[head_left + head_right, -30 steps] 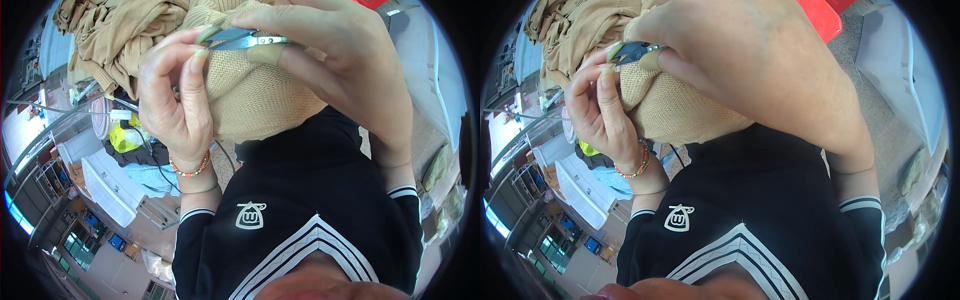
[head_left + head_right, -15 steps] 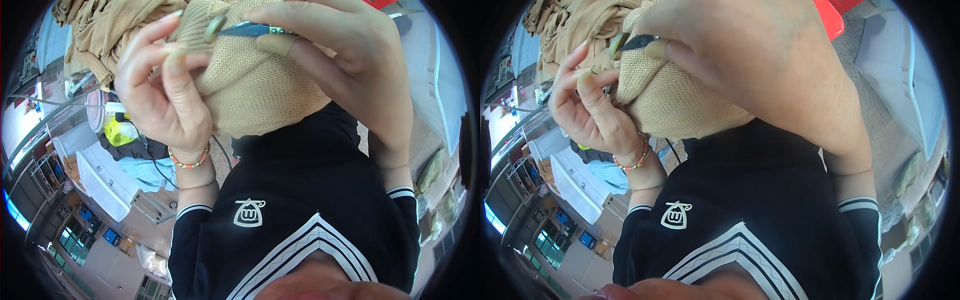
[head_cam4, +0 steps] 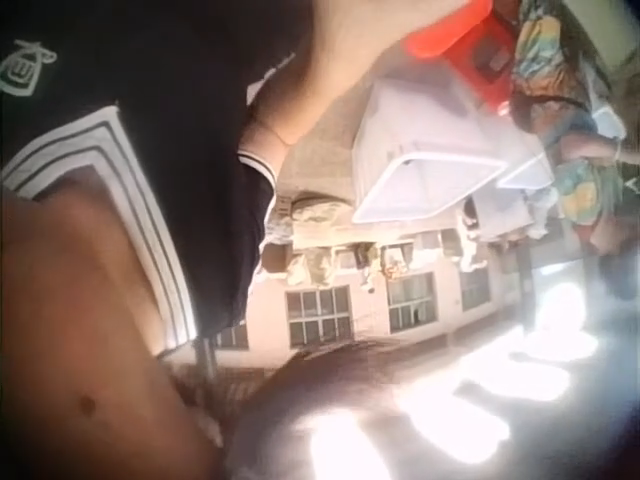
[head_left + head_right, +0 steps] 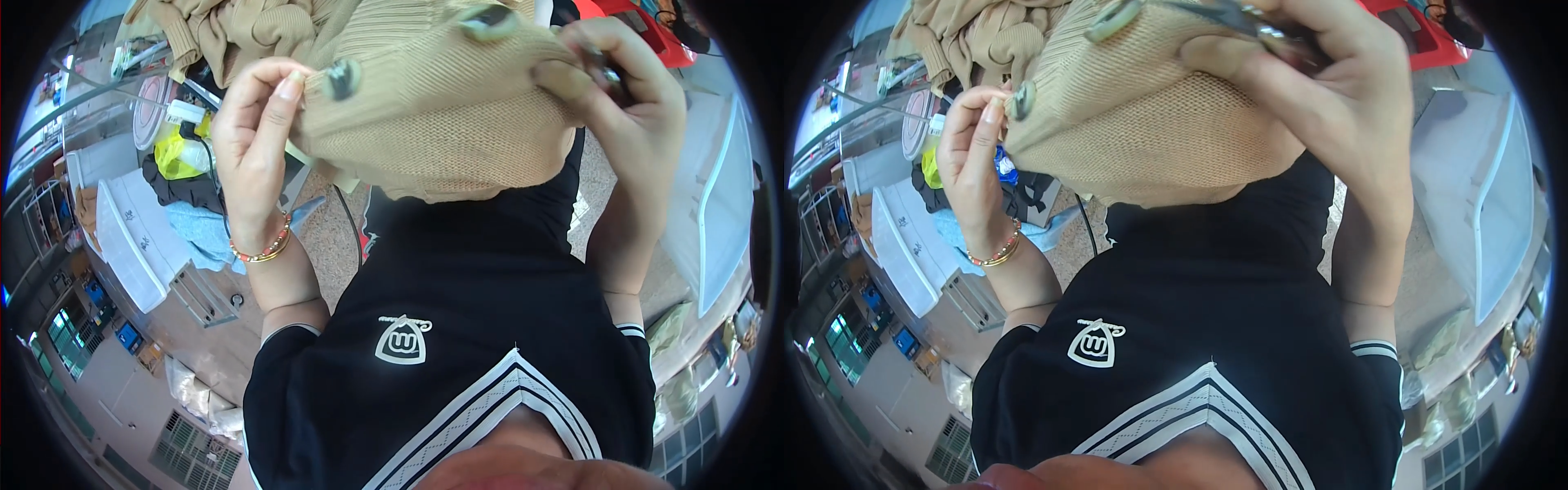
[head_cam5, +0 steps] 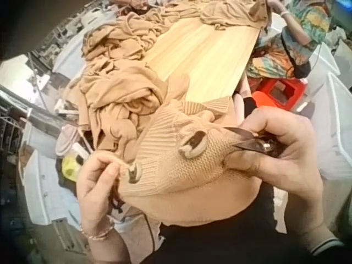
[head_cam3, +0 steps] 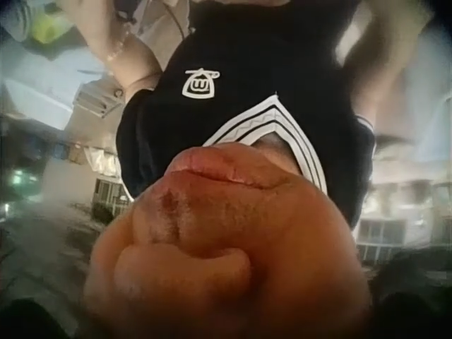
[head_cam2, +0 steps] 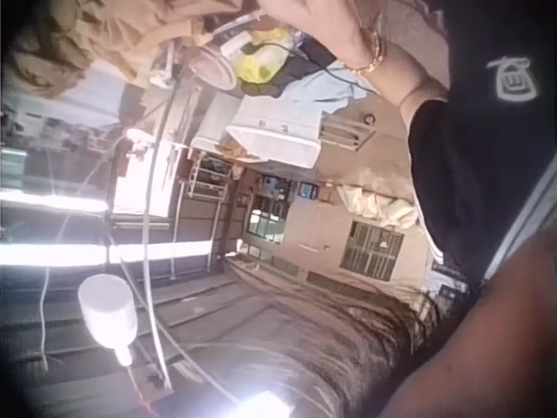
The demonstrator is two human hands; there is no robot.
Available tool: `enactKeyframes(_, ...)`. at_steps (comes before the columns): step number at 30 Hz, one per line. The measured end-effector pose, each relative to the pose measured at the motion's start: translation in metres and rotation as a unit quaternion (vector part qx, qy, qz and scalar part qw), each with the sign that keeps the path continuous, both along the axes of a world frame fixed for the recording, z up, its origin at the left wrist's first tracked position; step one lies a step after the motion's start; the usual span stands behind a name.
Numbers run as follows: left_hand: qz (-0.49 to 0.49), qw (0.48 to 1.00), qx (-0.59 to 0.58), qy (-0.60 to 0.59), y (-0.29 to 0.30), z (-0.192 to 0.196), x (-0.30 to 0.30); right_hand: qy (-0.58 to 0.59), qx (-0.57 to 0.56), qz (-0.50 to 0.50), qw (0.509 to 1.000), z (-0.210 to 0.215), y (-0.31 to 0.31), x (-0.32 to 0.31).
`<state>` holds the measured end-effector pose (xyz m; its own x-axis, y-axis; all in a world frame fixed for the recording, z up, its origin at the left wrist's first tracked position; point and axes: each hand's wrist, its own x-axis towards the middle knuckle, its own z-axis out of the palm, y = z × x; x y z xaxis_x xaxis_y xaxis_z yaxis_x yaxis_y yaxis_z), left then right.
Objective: Trimming loose threads from finished knitted garments using thread snips.
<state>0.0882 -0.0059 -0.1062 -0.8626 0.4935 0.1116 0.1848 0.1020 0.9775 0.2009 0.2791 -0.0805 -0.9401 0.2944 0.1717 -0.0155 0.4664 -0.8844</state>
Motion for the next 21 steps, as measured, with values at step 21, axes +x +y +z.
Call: enactKeyframes(21, -0.094, 0.978, -0.126, 0.138, 0.040, 0.030, 0.013, 0.077, -0.086, 0.001, 0.993, -0.009, 0.039, 0.035)
